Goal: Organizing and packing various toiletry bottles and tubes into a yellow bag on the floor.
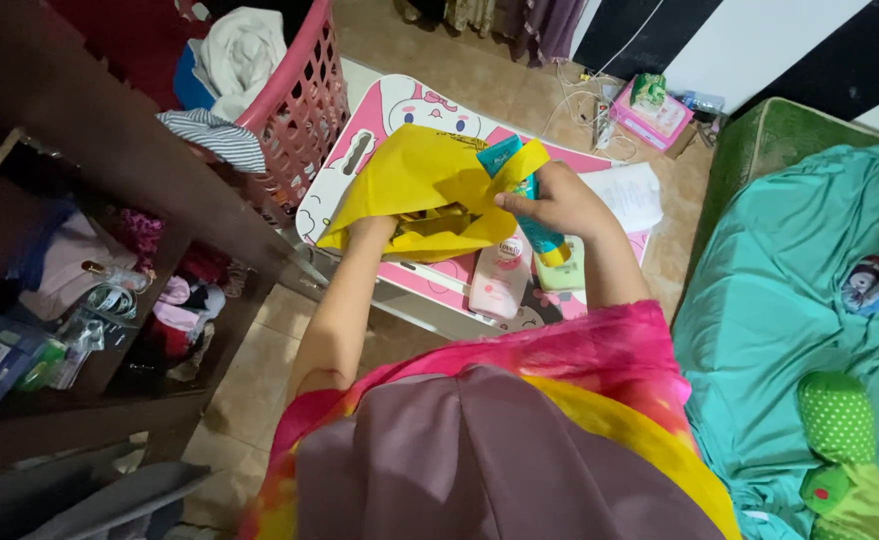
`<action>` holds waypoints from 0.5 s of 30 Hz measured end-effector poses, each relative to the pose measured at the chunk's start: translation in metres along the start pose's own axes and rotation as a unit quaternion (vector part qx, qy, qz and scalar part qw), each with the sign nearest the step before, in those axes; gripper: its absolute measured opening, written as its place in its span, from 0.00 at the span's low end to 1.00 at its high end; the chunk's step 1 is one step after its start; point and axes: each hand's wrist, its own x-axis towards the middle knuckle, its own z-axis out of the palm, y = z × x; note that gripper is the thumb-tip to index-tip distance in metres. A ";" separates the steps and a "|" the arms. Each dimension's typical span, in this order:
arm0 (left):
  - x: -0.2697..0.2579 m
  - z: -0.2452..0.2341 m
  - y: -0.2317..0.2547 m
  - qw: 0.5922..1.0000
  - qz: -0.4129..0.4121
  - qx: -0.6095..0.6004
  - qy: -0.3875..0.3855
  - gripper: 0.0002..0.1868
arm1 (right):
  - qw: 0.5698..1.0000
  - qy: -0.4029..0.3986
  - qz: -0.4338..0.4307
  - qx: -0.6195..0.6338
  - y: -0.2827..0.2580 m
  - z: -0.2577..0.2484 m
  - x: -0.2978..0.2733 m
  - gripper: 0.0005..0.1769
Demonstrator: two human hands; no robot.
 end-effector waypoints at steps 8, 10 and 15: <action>-0.030 -0.079 0.095 0.972 -0.139 0.114 -0.150 0.26 | 0.997 -0.031 0.051 -0.055 0.001 -0.006 0.002 0.24; -0.043 -0.099 0.109 0.976 -0.115 0.124 -0.139 0.32 | 0.994 -0.049 0.050 -0.079 0.006 -0.008 0.003 0.24; -0.068 -0.144 0.116 1.000 -0.014 -0.006 0.019 0.27 | 0.946 -0.198 0.058 -0.249 0.006 -0.006 -0.005 0.23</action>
